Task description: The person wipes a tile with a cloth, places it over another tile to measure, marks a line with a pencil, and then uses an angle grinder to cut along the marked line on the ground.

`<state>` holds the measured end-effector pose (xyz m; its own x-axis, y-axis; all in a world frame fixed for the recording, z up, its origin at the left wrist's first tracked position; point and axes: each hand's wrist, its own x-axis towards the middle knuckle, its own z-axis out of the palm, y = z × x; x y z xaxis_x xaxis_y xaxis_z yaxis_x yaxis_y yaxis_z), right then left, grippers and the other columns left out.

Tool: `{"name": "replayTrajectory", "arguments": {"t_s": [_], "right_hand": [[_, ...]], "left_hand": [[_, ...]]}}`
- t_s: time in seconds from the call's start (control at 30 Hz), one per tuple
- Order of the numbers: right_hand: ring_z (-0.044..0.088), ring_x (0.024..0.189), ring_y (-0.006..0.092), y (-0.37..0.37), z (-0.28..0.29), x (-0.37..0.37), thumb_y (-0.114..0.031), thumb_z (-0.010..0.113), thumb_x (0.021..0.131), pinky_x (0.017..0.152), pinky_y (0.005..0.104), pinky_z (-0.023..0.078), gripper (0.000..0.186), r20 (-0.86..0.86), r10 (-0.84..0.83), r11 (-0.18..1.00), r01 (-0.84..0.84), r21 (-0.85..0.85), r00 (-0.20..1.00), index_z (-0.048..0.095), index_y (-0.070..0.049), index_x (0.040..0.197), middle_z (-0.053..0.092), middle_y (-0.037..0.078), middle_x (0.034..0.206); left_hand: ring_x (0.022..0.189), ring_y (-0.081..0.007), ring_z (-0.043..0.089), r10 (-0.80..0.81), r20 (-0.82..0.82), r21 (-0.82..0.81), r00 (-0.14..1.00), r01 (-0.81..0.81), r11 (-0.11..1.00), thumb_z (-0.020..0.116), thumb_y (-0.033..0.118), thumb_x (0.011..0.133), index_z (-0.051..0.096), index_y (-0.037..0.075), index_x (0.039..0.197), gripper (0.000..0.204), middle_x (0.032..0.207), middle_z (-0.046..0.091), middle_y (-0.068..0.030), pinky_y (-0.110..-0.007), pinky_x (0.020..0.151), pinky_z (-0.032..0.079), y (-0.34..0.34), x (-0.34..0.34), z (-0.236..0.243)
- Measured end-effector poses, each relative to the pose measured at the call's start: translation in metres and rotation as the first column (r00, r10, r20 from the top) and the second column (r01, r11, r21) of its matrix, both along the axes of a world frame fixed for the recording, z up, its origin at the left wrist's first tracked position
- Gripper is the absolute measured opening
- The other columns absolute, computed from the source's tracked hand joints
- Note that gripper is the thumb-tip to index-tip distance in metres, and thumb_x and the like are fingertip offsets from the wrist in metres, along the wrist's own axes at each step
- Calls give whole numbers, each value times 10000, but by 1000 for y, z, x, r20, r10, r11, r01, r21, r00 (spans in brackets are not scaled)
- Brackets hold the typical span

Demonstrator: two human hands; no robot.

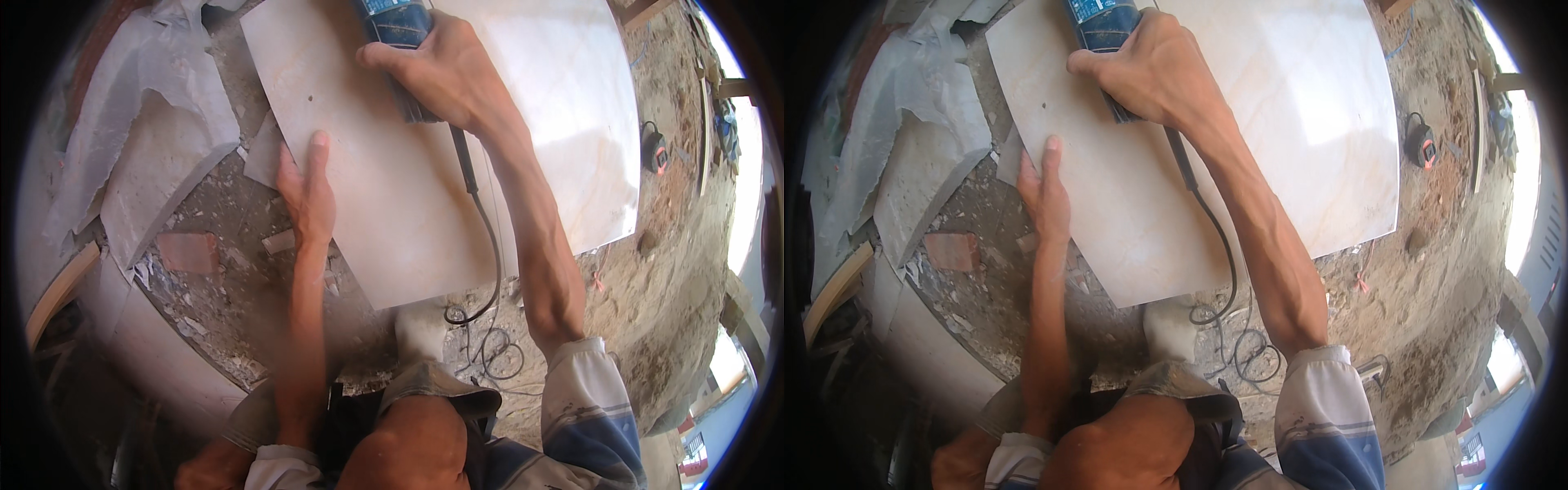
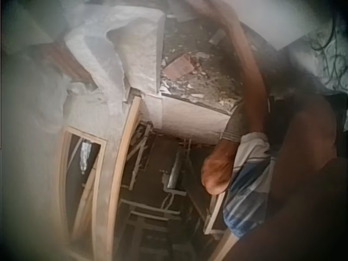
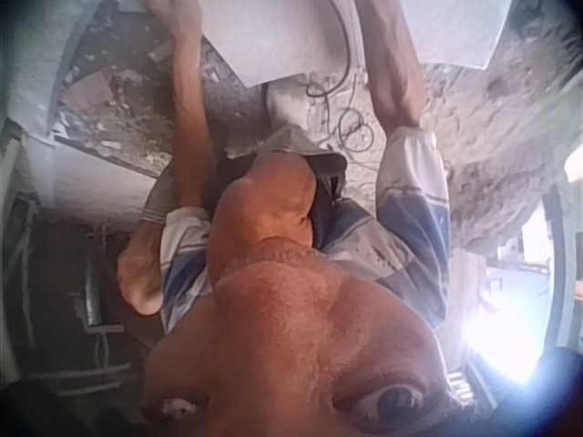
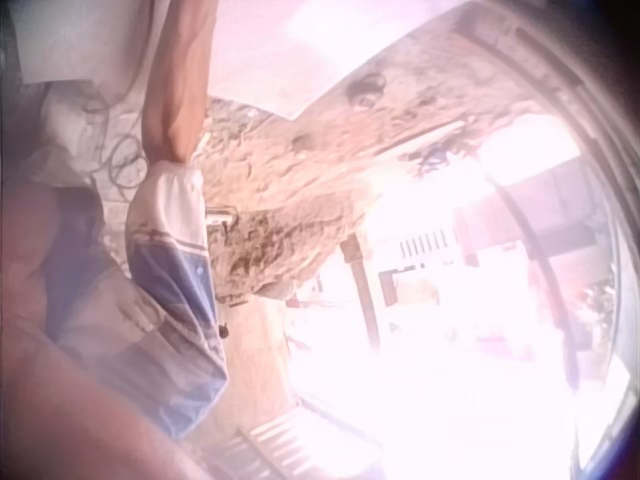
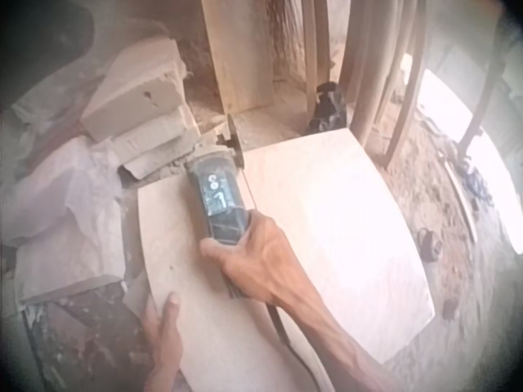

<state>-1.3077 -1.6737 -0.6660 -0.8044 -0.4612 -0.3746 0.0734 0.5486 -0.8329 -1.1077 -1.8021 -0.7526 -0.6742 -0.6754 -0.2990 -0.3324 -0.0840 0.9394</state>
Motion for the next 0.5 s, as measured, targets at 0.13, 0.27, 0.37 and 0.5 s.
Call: {"name": "replayTrajectory", "arguments": {"t_s": [0.13, 0.27, 0.37, 0.5], "right_hand": [[764, 835, 348, 0, 6, 11, -370, 769, 853, 804, 435, 606, 621, 13, 2, 1000, -2, -11, 1000, 689, 187, 1118, 760, 285, 906], [759, 762, 337, -6, 32, 18, -402, 789, 836, 729, 422, 601, 589, 78, -126, 985, 115, 131, 989, 722, 166, 975, 745, 275, 818], [727, 576, 273, 22, -23, 32, -416, 836, 800, 563, 381, 590, 522, -177, -43, 997, 30, -74, 983, 754, 98, 757, 713, 206, 655], [719, 565, 266, 24, -20, 43, -407, 825, 809, 567, 380, 590, 494, -129, -41, 996, 30, -88, 991, 750, 76, 737, 706, 190, 645]], "left_hand": [[1256, -246, 631, 3, -3, -8, 1000, -3, 1000, 653, 367, 1102, 525, -122, 1498, 642, 1410, 655, -217, -366, 1091, 494, -3, 2, -1], [1262, -242, 630, -8, -8, 20, 1000, 9, 1000, 650, 357, 1105, 525, -116, 1500, 629, 1416, 655, -208, -364, 1094, 492, -2, 3, -2], [1259, -234, 632, -19, -33, 26, 999, 20, 999, 648, 351, 1106, 532, -109, 1496, 615, 1414, 659, -198, -361, 1092, 491, 1, -2, 0], [1251, -226, 635, -12, -33, 29, 999, 13, 1000, 644, 346, 1109, 538, -98, 1492, 596, 1407, 663, -186, -357, 1091, 488, -2, 2, -1]]}}
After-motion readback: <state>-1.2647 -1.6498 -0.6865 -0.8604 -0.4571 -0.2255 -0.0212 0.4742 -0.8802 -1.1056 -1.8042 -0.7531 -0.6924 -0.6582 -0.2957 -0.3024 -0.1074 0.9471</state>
